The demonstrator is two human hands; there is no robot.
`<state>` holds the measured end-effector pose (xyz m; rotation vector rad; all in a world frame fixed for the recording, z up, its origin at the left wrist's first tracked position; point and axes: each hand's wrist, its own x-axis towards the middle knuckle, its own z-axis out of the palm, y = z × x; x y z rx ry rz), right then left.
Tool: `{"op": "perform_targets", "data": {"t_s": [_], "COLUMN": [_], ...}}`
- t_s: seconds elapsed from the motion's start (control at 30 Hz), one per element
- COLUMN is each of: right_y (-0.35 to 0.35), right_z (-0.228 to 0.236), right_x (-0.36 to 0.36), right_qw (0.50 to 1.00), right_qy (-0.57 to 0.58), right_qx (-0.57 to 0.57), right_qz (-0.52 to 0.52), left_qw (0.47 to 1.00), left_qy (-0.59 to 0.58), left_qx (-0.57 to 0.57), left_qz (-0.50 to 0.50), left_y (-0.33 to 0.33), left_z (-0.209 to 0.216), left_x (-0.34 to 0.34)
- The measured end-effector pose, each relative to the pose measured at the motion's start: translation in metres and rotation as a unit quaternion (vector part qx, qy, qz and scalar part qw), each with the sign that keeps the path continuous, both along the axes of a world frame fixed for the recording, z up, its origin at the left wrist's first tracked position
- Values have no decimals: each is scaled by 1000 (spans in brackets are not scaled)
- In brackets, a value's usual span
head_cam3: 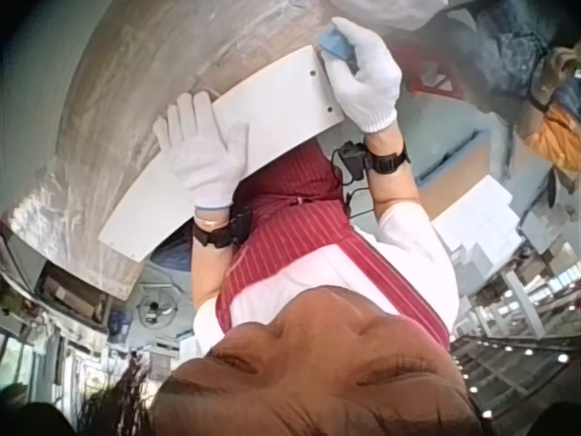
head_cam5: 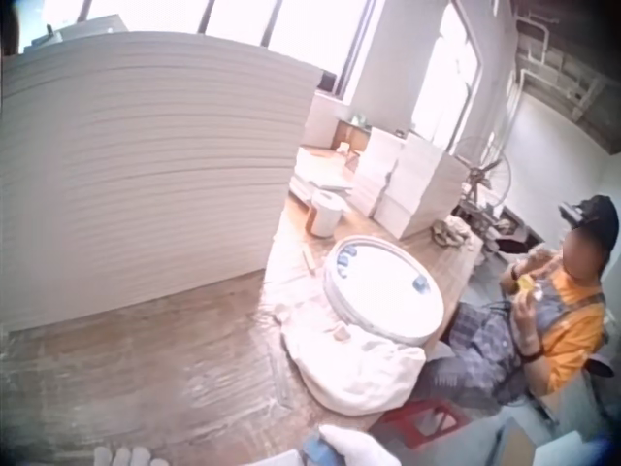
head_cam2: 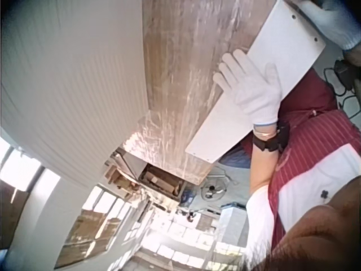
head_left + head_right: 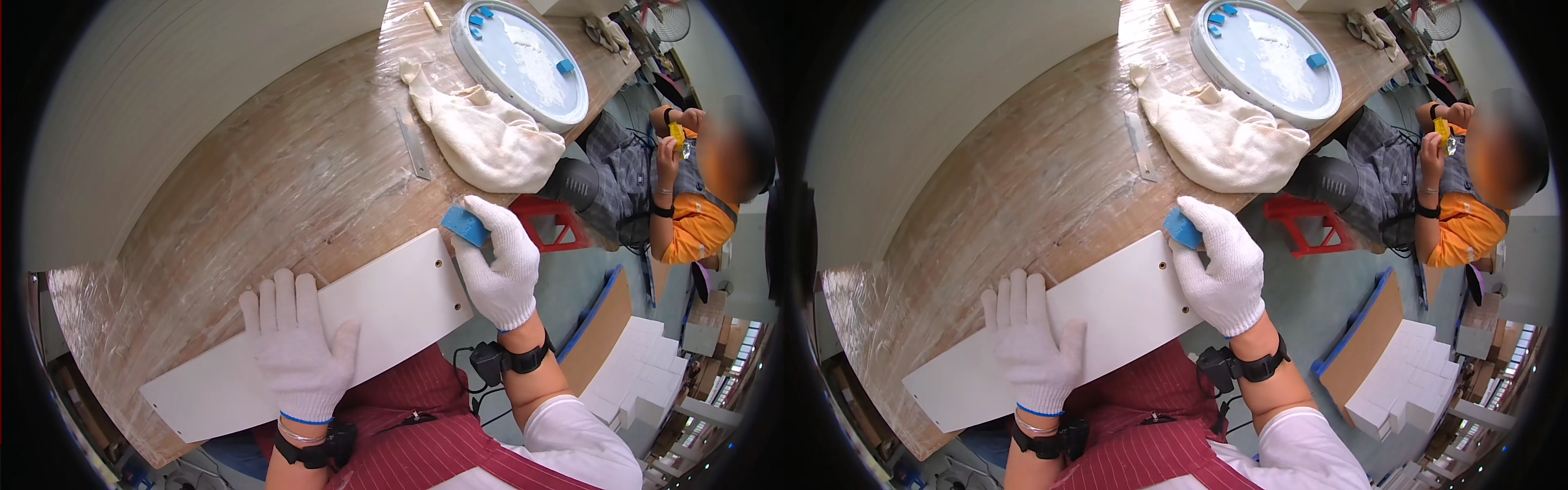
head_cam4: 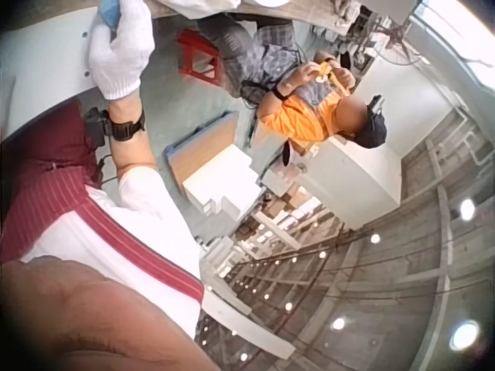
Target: The recorder applies glue to the edge of a white board using a blue sponge.
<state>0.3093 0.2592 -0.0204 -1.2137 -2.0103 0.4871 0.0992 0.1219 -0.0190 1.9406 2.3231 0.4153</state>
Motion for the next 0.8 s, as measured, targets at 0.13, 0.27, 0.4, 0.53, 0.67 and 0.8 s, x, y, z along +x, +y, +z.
{"op": "perform_targets", "data": {"t_s": [0.13, 0.27, 0.4, 0.53, 0.67, 0.8], "right_y": [-8, -20, -8, -10, -35, -83], "right_z": [-2, -8, -7, -5, -4, -7], "right_x": [2, 13, 7, 3, 24, 59], "right_qw": [999, 997, 996, 996, 992, 982], "right_qy": [1, 31, 51, 23, 24, 29], "right_qx": [-42, -69, -64, -83, -120, -181], "right_qz": [19, -17, -26, -6, -22, -49], "left_qw": [999, 999, 999, 1000, 998, 999], "left_qy": [-6, -2, -3, 5, 2, 26], "left_qx": [-39, -39, -45, -11, -57, -20], "left_qz": [4, 2, 3, -1, 1, -3], "left_y": [-1, 0, 1, 3, 1, -4], "left_z": [0, 3, 4, 1, 4, -5], "left_x": [-2, -2, 0, 2, 2, -2]}}
